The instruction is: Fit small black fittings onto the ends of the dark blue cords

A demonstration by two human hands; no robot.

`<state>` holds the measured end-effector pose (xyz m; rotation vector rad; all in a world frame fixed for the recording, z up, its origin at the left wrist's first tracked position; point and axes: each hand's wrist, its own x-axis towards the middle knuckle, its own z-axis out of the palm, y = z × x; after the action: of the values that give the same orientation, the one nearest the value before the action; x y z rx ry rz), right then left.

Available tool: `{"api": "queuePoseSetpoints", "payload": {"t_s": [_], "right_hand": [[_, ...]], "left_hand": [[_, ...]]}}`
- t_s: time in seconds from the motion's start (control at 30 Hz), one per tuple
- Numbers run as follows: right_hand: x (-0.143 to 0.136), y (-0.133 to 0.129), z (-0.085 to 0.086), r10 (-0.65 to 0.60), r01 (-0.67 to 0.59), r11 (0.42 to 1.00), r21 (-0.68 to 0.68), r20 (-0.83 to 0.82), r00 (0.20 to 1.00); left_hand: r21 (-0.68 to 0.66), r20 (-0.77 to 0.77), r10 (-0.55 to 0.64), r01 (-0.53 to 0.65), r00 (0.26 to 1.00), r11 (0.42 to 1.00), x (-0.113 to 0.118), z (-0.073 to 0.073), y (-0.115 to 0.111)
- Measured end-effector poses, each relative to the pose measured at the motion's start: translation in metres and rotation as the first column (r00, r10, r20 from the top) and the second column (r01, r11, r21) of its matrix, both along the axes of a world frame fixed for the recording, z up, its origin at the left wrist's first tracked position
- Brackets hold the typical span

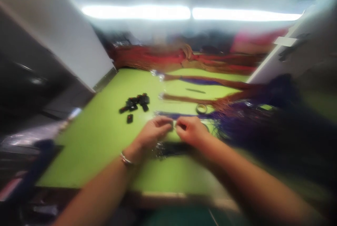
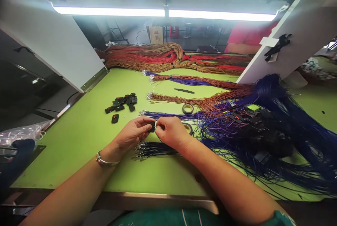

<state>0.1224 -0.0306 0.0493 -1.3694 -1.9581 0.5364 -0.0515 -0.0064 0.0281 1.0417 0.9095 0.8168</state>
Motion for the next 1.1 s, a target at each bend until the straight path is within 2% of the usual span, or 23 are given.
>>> {"api": "queuePoseSetpoints", "payload": {"t_s": [0.2,0.3,0.47,0.53,0.7,0.87,0.97,1.1], "right_hand": [[-0.004,0.0,-0.01,-0.001,-0.002,1.0,0.024,0.104,0.995],[-0.006,-0.002,-0.013,-0.004,0.004,1.0,0.002,0.137,0.991],[0.004,0.007,0.0,0.046,-0.043,0.998,-0.05,0.056,0.997],[0.012,0.02,0.009,0.05,-0.044,0.997,-0.059,0.094,0.994],[0.013,0.075,0.017,-0.013,0.049,0.996,-0.079,0.398,0.917],[-0.016,0.121,0.001,-0.027,0.114,0.984,-0.14,0.51,0.86],[-0.029,0.132,-0.012,-0.044,0.134,0.983,-0.122,0.554,0.831],[-0.029,0.139,-0.021,-0.074,0.145,0.986,-0.084,0.559,0.826]], "left_hand": [[0.073,-0.078,-0.075,0.08,0.994,0.994,0.002,-0.002,0.0],[0.093,-0.091,-0.074,0.082,0.993,0.992,0.003,-0.002,0.0],[0.057,-0.056,-0.047,0.05,0.997,0.997,0.0,0.006,0.0],[0.055,-0.058,-0.017,0.02,0.998,0.998,-0.002,0.01,0.001],[0.085,-0.036,0.001,0.002,0.999,0.996,-0.004,0.01,0.002],[0.108,-0.028,-0.043,0.046,0.999,0.993,-0.003,0.004,0.002],[0.111,-0.058,-0.058,0.064,0.997,0.992,-0.004,0.002,0.003],[0.114,-0.092,-0.071,0.081,0.993,0.99,-0.003,0.003,0.003]]}}
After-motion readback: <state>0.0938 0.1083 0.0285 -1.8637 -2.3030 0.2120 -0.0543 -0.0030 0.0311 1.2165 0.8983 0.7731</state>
